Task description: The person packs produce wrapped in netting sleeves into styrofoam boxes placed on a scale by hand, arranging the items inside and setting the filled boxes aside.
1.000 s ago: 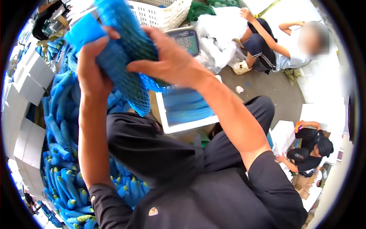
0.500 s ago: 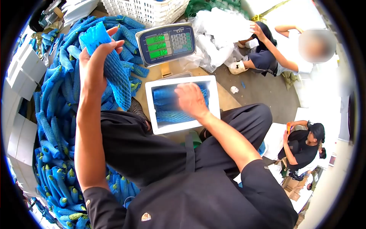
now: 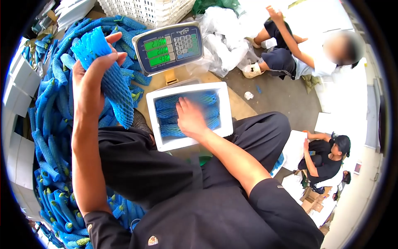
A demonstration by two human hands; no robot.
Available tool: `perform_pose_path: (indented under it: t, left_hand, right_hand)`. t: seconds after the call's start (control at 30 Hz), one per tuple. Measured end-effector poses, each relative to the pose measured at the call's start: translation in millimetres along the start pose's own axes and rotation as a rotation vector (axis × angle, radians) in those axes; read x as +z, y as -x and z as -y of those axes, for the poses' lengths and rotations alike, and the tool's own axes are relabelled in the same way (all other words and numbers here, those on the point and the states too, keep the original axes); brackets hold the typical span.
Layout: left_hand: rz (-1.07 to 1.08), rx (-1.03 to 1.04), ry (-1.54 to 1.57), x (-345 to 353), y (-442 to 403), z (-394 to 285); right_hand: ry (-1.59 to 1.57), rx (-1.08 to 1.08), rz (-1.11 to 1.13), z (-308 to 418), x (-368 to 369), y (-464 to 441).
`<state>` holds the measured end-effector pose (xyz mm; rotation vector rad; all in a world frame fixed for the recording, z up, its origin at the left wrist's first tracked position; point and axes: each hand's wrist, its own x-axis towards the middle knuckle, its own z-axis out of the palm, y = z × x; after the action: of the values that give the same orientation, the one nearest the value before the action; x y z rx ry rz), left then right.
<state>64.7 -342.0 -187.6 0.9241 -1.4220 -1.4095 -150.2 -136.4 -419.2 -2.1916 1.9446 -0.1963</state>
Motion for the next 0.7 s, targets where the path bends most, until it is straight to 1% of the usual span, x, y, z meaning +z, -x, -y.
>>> perform_pose_path:
  t: [0.07,0.1,0.13,0.23,0.27,0.33,0.37,0.4,0.47,0.5,0.53,0.57,0.6,0.63,0.67,0.7]
  left_hand:
    - [0.007,-0.010,-0.005,2,0,0]
    - [0.002,-0.045,0.057,7,2,-4]
    - [0.013,-0.029,0.050,7,4,-4]
    - [0.022,-0.103,0.090,14,3,0]
    - [0.054,-0.132,0.102,13,1,4]
    - [0.048,-0.143,0.069,20,2,5]
    - [0.061,-0.164,0.015,22,2,6]
    - [0.053,-0.160,0.048,26,4,6]
    - [0.082,-0.130,0.045,28,5,12]
    - [0.063,-0.138,0.072,32,6,15]
    - [0.055,-0.194,0.080,40,12,10]
    - [0.052,-0.224,0.161,51,18,14]
    - [0.048,-0.243,0.243,61,22,17]
    - [0.121,-0.210,0.307,70,25,25]
    - [0.196,-0.171,0.370,75,27,36]
    - [0.322,-0.174,0.383,73,27,33]
  right_hand:
    - [-0.024,-0.014,0.000,-6,3,1]
    - [-0.038,-0.026,-0.005,-15,5,-2]
    - [-0.089,0.010,0.066,-19,6,-3]
    - [-0.246,0.128,0.273,-34,-5,-25]
    - [-0.241,0.120,0.303,-38,-9,-29]
    - [-0.234,0.100,0.384,-43,-9,-33]
    - [-0.162,0.059,0.337,-43,-2,-32]
    - [-0.049,0.015,0.337,-38,-8,-29]
    - [0.169,-0.080,0.344,-23,-37,-29]
    - [0.051,-0.047,0.263,-18,-50,-32]
    - [-0.303,-0.091,-0.077,-26,-36,-33]
    - [-0.697,0.076,0.021,-13,-66,-43]
    - [-1.296,0.102,0.211,-1,-112,-53]
    - [-1.528,0.100,0.155,24,-166,-48]
    - [-1.568,0.024,0.097,23,-171,-39]
    - [-1.548,0.041,0.164,24,-185,-39]
